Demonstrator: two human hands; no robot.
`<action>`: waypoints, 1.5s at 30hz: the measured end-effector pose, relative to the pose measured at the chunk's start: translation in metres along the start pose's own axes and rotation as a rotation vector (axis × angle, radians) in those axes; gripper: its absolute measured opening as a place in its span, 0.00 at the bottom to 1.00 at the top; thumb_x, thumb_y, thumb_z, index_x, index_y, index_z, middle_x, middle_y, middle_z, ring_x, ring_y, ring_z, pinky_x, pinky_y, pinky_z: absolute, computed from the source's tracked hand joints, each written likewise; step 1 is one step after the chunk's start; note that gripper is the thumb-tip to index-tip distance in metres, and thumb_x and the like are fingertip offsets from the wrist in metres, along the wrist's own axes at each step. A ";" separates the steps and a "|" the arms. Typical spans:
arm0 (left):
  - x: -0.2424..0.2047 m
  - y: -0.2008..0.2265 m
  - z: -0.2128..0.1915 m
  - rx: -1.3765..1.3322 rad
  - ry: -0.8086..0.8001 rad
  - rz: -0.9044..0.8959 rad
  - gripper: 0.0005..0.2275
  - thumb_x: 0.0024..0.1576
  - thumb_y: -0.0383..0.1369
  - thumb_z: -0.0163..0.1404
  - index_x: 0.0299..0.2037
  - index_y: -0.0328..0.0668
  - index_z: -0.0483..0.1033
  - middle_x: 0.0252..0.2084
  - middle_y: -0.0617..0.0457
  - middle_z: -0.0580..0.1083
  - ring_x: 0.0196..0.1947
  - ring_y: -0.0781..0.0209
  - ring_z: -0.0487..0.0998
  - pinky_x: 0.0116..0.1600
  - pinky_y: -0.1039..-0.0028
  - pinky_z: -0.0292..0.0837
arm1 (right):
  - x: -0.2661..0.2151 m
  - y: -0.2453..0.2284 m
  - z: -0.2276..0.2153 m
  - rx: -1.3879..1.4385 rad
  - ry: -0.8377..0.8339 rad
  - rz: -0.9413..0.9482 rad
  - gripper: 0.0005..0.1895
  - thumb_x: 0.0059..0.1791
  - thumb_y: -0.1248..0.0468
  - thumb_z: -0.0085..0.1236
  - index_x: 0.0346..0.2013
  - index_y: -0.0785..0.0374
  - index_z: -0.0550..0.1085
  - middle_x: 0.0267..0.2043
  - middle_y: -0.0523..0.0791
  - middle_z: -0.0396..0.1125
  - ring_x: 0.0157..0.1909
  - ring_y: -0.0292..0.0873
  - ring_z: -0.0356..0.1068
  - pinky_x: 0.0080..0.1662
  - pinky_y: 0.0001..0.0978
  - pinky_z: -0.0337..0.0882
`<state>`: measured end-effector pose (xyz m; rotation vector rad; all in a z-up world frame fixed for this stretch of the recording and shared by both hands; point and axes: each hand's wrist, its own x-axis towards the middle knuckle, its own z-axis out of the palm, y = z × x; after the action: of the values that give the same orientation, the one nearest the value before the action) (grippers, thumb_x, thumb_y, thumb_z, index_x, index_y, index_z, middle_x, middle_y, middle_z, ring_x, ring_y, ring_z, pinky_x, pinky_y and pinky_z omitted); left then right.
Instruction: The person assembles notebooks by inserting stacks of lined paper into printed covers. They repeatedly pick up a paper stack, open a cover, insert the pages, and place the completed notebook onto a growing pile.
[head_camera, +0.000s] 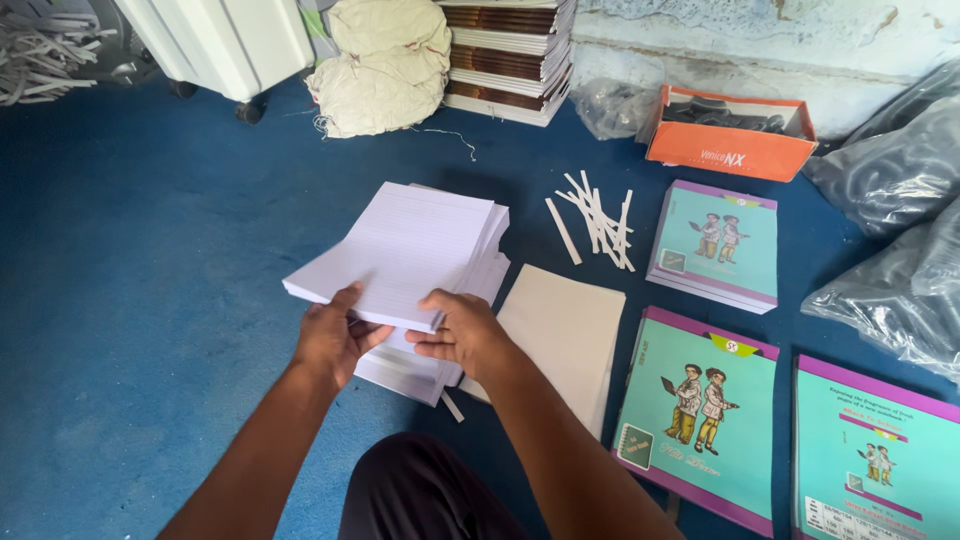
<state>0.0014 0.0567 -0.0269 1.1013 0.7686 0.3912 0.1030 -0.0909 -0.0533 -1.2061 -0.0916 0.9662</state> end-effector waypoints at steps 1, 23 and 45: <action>0.000 -0.002 0.001 0.021 0.028 0.024 0.19 0.64 0.35 0.45 0.59 0.26 0.62 0.49 0.37 0.71 0.46 0.51 0.80 0.46 0.67 0.80 | 0.002 0.002 -0.001 0.018 0.010 0.011 0.29 0.48 0.59 0.56 0.56 0.78 0.67 0.51 0.61 0.70 0.46 0.53 0.78 0.47 0.41 0.82; -0.052 -0.031 0.044 -0.097 -0.097 0.308 0.19 0.61 0.34 0.48 0.60 0.35 0.62 0.48 0.41 0.74 0.41 0.55 0.80 0.41 0.70 0.81 | -0.010 -0.029 -0.036 0.015 0.141 -0.227 0.33 0.47 0.61 0.57 0.66 0.62 0.61 0.57 0.55 0.69 0.58 0.53 0.72 0.49 0.45 0.76; -0.082 -0.117 0.136 -0.244 -0.686 -0.453 0.45 0.49 0.61 0.51 0.69 0.29 0.61 0.62 0.37 0.69 0.61 0.43 0.71 0.58 0.55 0.71 | -0.204 -0.009 -0.234 -0.150 0.404 -0.217 0.39 0.46 0.58 0.58 0.71 0.58 0.58 0.56 0.56 0.71 0.51 0.50 0.76 0.48 0.42 0.80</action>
<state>0.0342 -0.1329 -0.0716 0.7261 0.3243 -0.2700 0.1073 -0.4015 -0.0550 -1.4754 0.0261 0.5212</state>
